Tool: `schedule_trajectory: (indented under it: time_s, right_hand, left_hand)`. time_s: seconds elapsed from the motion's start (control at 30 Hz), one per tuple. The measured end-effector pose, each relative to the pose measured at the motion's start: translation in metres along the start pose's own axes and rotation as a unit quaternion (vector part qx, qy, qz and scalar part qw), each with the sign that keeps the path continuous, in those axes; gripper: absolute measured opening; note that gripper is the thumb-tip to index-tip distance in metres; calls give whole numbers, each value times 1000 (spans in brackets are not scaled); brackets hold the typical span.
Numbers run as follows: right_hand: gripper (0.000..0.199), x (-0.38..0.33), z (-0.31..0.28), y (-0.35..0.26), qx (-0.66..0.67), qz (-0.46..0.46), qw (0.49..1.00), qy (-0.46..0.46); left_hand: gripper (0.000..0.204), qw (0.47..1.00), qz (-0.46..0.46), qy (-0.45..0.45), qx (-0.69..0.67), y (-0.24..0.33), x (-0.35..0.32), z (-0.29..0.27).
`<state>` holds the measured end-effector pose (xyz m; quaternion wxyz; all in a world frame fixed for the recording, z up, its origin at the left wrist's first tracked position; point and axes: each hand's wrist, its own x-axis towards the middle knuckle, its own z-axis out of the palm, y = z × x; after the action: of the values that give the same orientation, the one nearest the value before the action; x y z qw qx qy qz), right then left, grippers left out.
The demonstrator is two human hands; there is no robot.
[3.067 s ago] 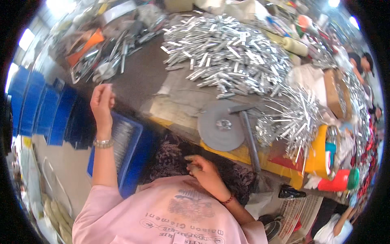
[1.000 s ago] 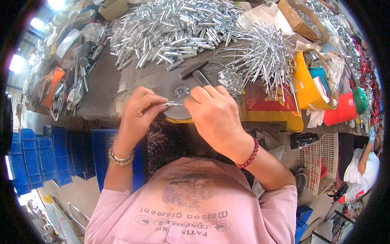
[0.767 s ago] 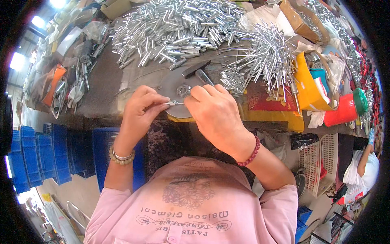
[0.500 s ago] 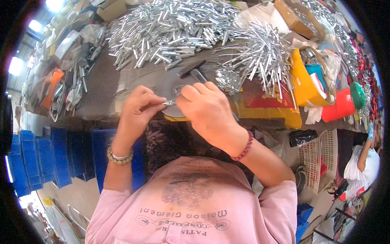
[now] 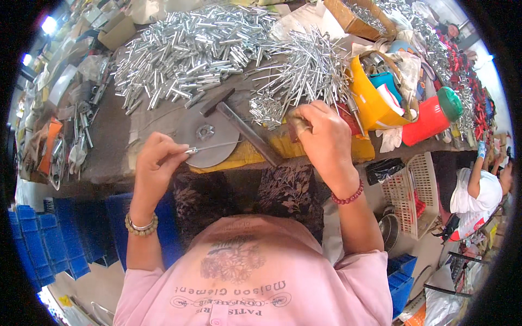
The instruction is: The person assembles metal components by hand and using a hammer, placing each finished piece into a blue plastic bin.
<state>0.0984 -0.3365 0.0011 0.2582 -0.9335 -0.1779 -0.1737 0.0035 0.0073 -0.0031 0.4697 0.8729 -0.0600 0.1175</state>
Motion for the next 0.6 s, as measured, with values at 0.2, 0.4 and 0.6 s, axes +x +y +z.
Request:
schedule_trajectory:
  time_s: [0.2, 0.4, 0.6]
  right_hand:
    - [13, -1, 6, -13, 24, -59, 998, -5]
    - [17, 0, 8, -9, -34, -73, 996, -41]
    - [19, -1, 0, -4, -50, -89, 994, -49]
  left_hand:
    - [19, 1000, 12, 6, 7, 0, -1, 1]
    - [18, 1000, 10, 6, 7, 1, -2, 1]
    - [18, 1000, 24, 8, 14, -1, -1, 0]
